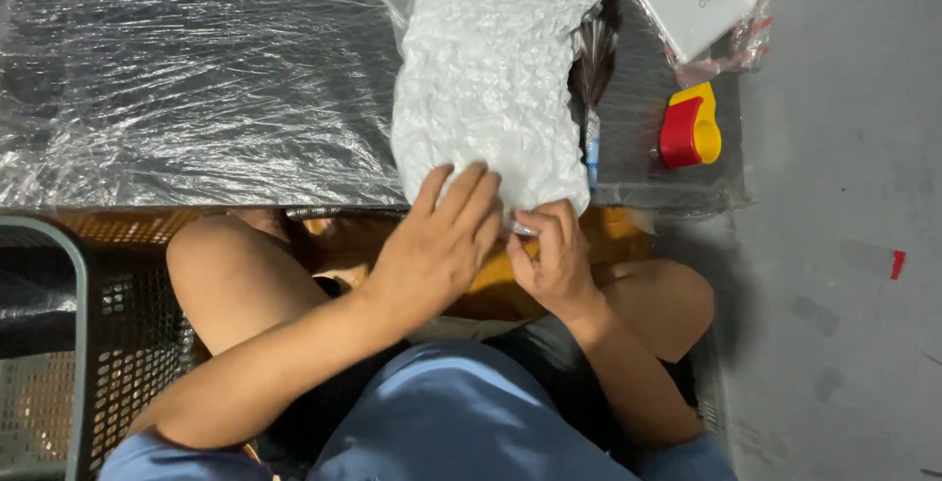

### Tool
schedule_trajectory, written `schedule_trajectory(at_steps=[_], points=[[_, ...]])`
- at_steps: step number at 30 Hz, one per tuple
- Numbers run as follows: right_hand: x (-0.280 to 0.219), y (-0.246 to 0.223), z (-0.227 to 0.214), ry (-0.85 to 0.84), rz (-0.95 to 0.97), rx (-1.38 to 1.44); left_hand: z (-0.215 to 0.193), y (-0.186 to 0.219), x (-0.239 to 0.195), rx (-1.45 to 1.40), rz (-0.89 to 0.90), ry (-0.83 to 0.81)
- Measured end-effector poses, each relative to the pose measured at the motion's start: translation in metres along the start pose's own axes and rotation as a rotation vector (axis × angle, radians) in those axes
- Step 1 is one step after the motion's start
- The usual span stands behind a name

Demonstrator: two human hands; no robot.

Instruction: The person places a white item into a plastic bag, uses a vacuum hose to remove air, ties the bag, and seals it with tape. The person then rolls the bag to compress it further.

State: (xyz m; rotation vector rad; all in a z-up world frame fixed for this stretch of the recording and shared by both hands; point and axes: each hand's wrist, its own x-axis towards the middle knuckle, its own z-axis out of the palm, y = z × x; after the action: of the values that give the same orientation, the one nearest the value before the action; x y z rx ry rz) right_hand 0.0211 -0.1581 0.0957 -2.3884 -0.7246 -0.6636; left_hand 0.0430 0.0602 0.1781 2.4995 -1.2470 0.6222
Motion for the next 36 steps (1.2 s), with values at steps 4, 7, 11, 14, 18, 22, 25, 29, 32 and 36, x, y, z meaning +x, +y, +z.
schedule_trajectory(at_steps=[4, 7, 11, 14, 18, 22, 25, 29, 32, 36], points=[[0.031, -0.006, -0.016, 0.036, 0.024, 0.078, 0.020, 0.005, -0.022, 0.141, -0.008, 0.066], [0.041, -0.013, -0.012, 0.054, 0.058, 0.095, 0.052, -0.016, -0.030, 0.177, -0.028, -0.050], [0.047, -0.017, -0.013, 0.060, 0.082, 0.087, 0.082, -0.041, -0.017, 0.103, 0.062, 0.290], [0.050, -0.014, -0.018, 0.042, 0.071, 0.014, 0.075, -0.052, -0.009, 0.150, 0.118, 0.279], [0.043, -0.008, -0.014, 0.007, -0.074, -0.338, 0.063, -0.067, -0.002, 0.152, 0.175, 0.197], [0.029, -0.006, 0.001, 0.017, -0.213, -0.469, 0.054, -0.076, 0.006, 0.068, 0.172, 0.164], [0.034, -0.003, 0.002, -0.033, -0.227, -0.528, 0.063, -0.083, 0.005, -0.027, 0.147, 0.066], [0.044, 0.019, 0.011, 0.035, -0.322, -0.591, 0.054, -0.091, 0.016, -0.106, 0.111, -0.027], [0.056, 0.033, 0.016, 0.080, -0.366, -0.546, 0.058, -0.101, 0.023, -0.221, 0.076, -0.099], [0.078, 0.035, 0.013, 0.090, -0.369, -0.542, 0.048, -0.114, 0.036, -0.350, 0.006, -0.291]])
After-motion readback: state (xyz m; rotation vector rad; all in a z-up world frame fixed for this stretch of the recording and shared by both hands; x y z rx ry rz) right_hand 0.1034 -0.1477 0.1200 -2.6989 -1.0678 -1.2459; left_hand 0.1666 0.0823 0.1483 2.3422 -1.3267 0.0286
